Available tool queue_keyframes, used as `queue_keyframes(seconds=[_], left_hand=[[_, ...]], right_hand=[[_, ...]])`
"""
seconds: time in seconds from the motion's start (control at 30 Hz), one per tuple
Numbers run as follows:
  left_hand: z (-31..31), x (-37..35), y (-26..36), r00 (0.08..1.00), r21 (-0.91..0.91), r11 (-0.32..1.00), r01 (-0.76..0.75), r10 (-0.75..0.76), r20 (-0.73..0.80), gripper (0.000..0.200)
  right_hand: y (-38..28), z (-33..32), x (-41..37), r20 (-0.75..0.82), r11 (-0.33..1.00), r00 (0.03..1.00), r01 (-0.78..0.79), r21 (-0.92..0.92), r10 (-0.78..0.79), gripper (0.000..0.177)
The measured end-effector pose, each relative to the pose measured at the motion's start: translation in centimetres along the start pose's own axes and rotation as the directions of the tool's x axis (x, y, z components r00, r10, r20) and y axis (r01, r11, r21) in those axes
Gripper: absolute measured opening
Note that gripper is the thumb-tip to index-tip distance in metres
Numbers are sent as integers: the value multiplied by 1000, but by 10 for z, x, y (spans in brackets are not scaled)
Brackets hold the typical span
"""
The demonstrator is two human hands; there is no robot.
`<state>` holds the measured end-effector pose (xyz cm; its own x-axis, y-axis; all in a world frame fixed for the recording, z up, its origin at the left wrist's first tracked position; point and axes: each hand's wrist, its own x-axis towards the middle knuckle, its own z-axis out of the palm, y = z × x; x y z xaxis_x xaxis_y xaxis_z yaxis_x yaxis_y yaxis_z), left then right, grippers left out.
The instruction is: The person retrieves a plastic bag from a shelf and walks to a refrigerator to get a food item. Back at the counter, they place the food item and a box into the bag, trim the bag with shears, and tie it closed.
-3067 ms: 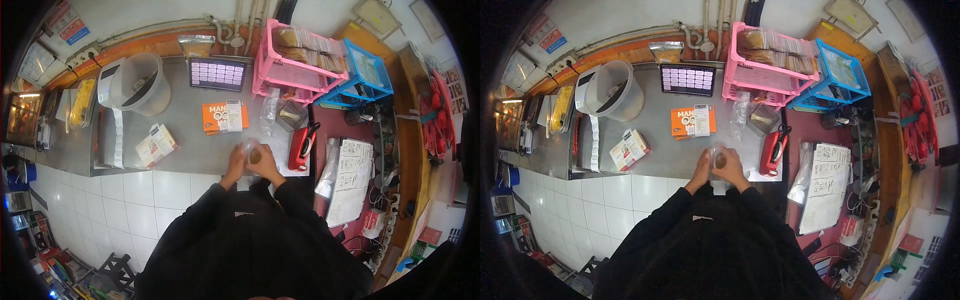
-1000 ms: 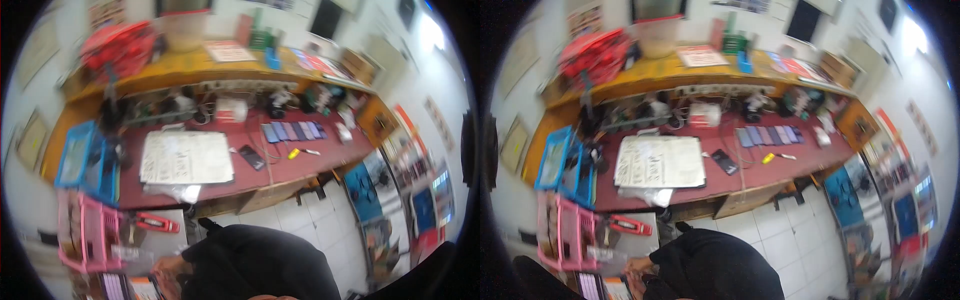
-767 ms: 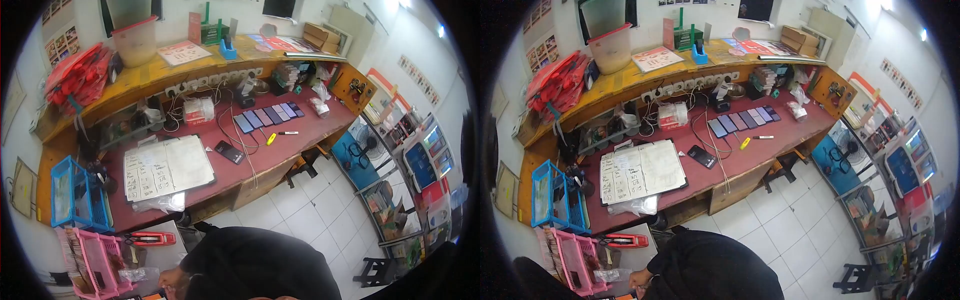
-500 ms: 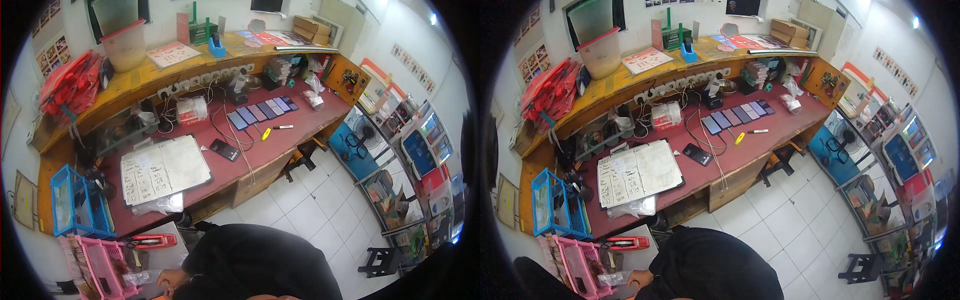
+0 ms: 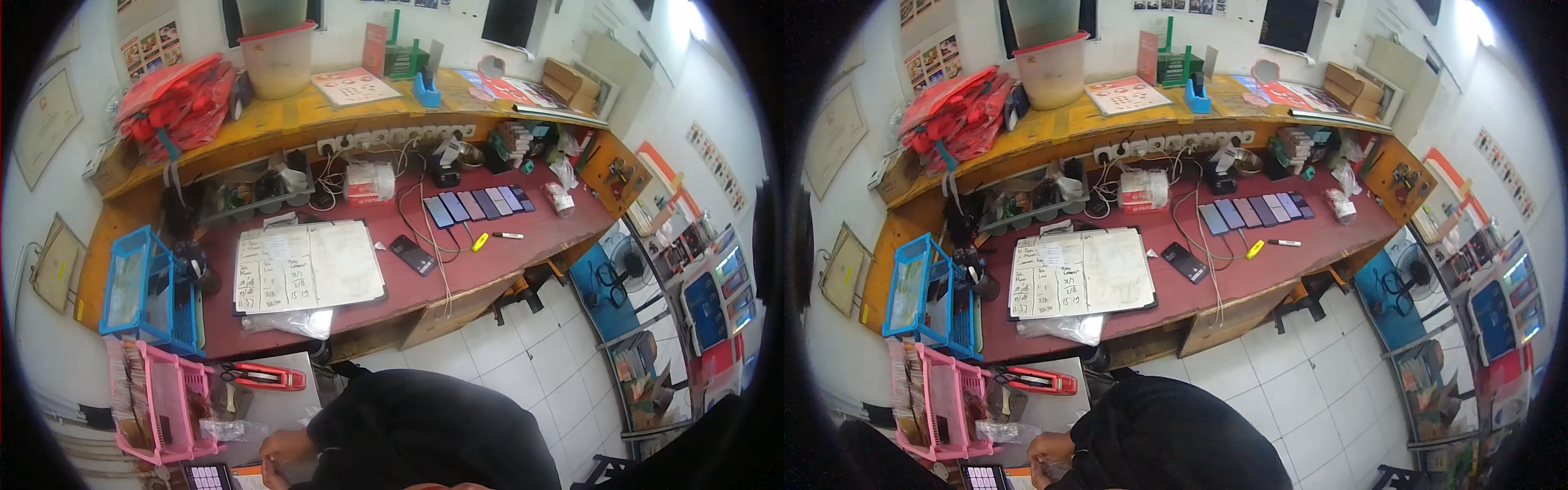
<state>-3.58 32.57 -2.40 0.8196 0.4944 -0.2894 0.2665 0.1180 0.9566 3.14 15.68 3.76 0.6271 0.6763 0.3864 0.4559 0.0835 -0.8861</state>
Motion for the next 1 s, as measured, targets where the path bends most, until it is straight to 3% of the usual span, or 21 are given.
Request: queue_keyframes(seconds=[0.07,0.17,0.27,0.37,0.47,0.5,0.6,0.67,0.7,0.73,0.77,0.83,0.9,0.97,1.0], left_hand=[[-5,0,-2,1000,-9,1000,-3,3,-18,59],[-12,-3,-8,999,-29,1000,-2,1,-46,58],[-16,-6,-14,998,-48,999,-5,2,-68,57],[-16,-5,-22,996,-62,998,-2,-3,-86,56],[-20,-6,-26,993,-90,996,-1,-10,-117,55],[-21,-8,-26,991,-114,993,-2,-14,-131,51],[-24,-11,-30,980,-182,983,-11,-26,-200,39],[-37,-1,-69,953,-215,977,16,-79,-292,29],[-23,-14,-56,923,-342,933,-112,-29,-383,28],[-25,-12,-64,904,-412,911,-24,-156,-397,22],[-2,-29,-19,871,-433,902,-10,-205,-447,21],[-7,-30,-23,924,-350,937,-14,-121,-363,26],[2,-39,-15,942,-88,982,-167,132,-309,34],[26,-52,20,927,27,950,-311,309,-214,44],[36,-57,29,884,317,866,-388,447,-139,50]], right_hand=[[0,0,-1,16,999,999,35,-22,-34,18],[20,-9,-22,196,986,979,-22,-168,55,17],[59,-19,-46,228,997,970,-83,-1,81,17],[48,-30,-47,209,988,968,-151,40,140,14],[30,-29,-40,64,980,985,-152,-126,161,11],[36,-26,-38,142,963,967,-180,-198,210,11],[63,-12,-39,139,963,982,-86,-255,124,11],[76,-8,-46,91,989,993,-65,-135,78,13],[79,-9,-53,41,991,995,-88,-105,92,13],[90,-5,-58,45,988,992,-115,-102,120,13],[81,-10,-56,46,988,991,-120,-102,126,11],[64,-25,-49,82,968,977,-178,-176,195,6],[68,-32,-48,126,947,945,-281,-157,301,10],[45,-43,-42,170,938,928,-306,-164,332,15],[35,-46,-40,180,931,918,-323,-173,352,17]])
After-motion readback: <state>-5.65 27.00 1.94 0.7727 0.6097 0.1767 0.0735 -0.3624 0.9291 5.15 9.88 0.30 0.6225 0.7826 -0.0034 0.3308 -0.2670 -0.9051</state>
